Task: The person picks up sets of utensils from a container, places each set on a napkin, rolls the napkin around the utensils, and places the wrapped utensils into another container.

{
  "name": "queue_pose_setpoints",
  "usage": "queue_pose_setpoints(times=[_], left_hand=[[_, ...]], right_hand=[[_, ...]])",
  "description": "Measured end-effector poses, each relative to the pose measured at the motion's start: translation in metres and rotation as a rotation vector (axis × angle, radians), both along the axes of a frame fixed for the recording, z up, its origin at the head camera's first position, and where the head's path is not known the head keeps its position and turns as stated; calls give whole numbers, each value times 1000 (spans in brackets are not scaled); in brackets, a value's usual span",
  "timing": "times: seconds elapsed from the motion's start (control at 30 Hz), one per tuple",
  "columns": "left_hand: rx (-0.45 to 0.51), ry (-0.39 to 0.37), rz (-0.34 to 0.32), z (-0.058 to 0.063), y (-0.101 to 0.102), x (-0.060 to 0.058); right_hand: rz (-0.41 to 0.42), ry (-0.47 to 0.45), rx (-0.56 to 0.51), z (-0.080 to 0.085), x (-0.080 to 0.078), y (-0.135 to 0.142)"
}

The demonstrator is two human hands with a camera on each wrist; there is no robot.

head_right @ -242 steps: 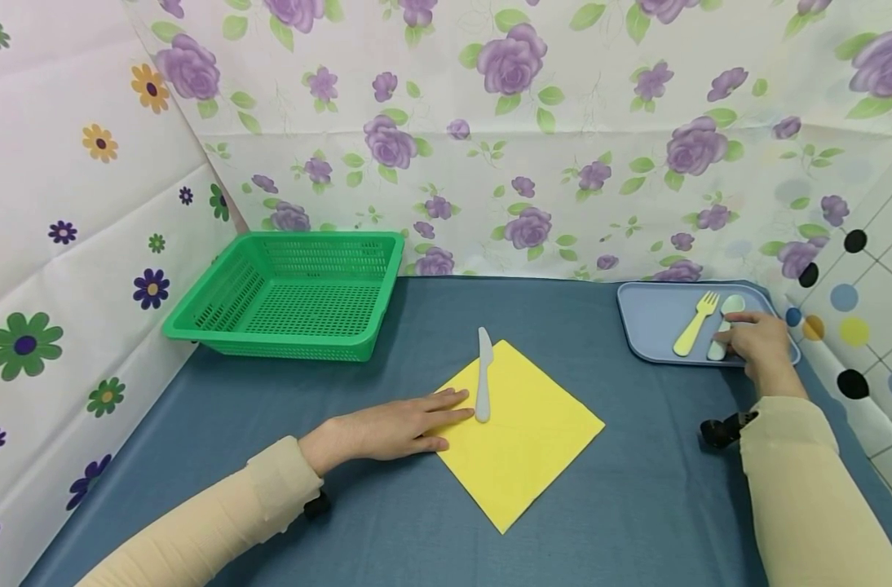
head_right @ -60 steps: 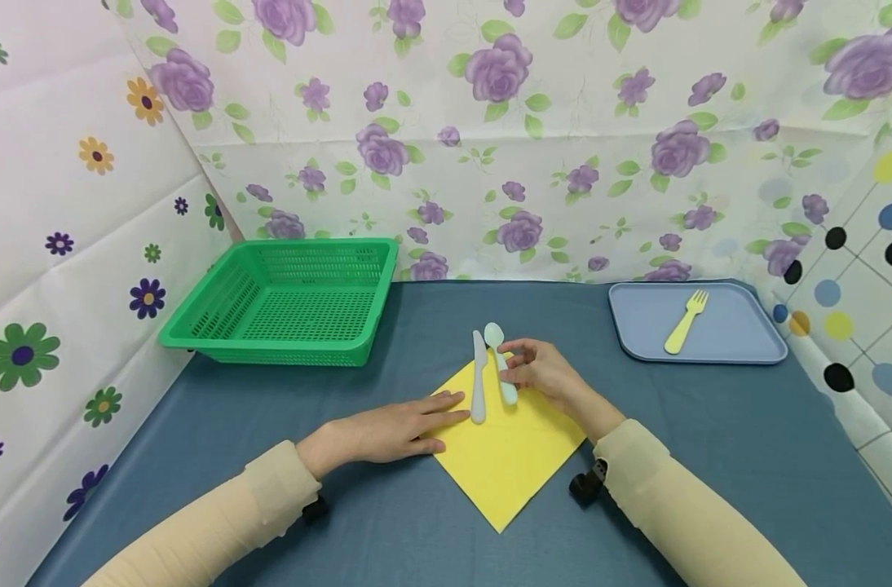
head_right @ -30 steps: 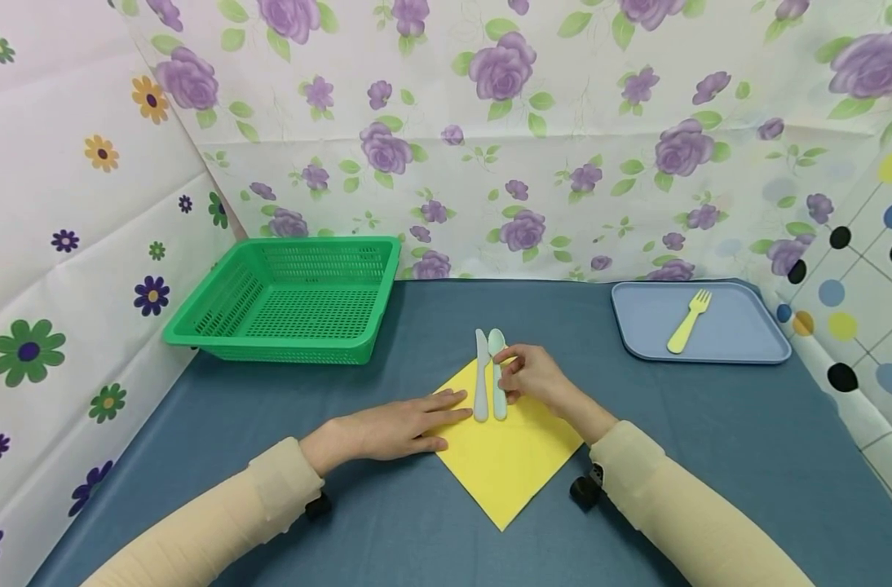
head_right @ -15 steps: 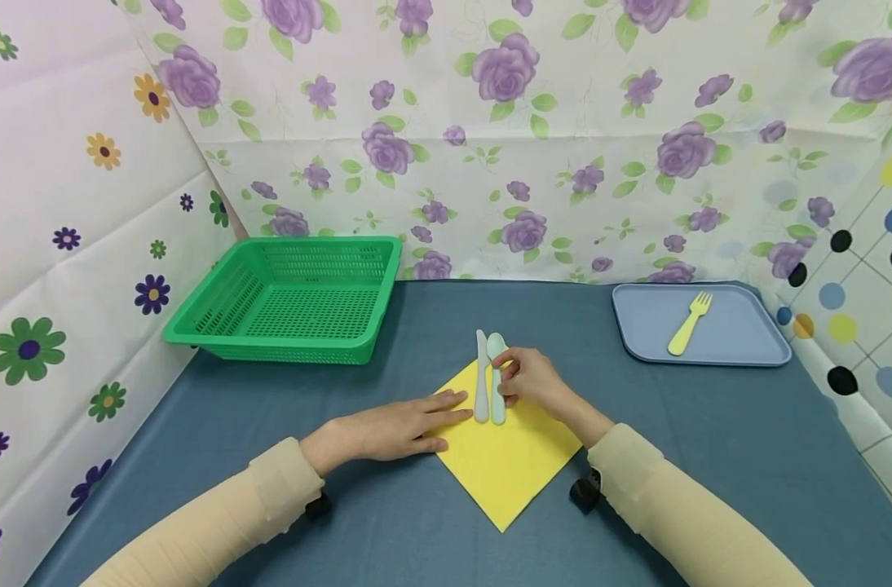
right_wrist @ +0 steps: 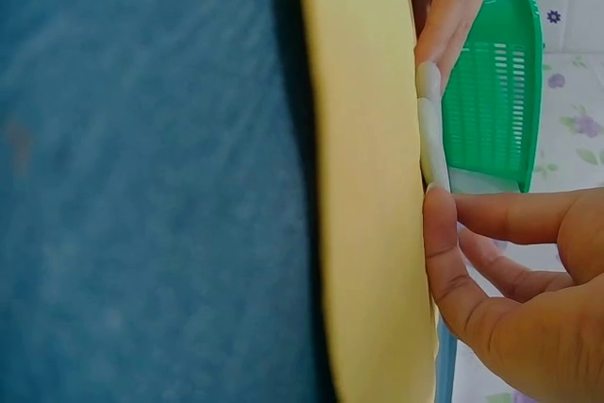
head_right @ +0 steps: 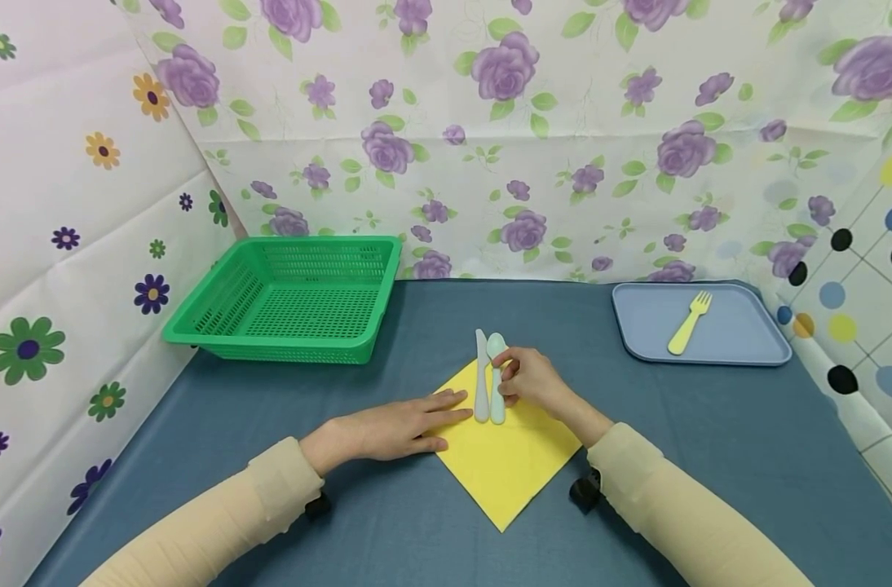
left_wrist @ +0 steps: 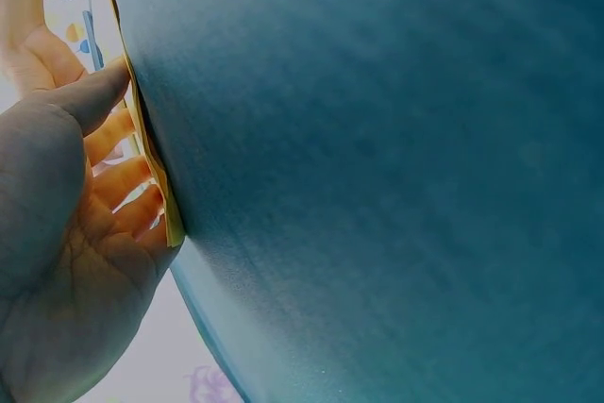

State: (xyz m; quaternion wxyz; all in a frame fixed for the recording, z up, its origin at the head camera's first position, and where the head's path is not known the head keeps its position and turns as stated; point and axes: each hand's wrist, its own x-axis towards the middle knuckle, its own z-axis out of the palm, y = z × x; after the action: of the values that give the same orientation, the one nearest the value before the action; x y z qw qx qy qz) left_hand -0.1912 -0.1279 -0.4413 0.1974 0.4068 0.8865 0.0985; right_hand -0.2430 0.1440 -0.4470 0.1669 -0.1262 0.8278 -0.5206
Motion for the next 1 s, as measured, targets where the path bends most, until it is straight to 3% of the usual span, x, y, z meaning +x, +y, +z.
queue_pose_setpoints(times=[1.0], left_hand=[[1,3,-9,2,1,0]], right_hand=[[-31,3,33,5,-4,6]])
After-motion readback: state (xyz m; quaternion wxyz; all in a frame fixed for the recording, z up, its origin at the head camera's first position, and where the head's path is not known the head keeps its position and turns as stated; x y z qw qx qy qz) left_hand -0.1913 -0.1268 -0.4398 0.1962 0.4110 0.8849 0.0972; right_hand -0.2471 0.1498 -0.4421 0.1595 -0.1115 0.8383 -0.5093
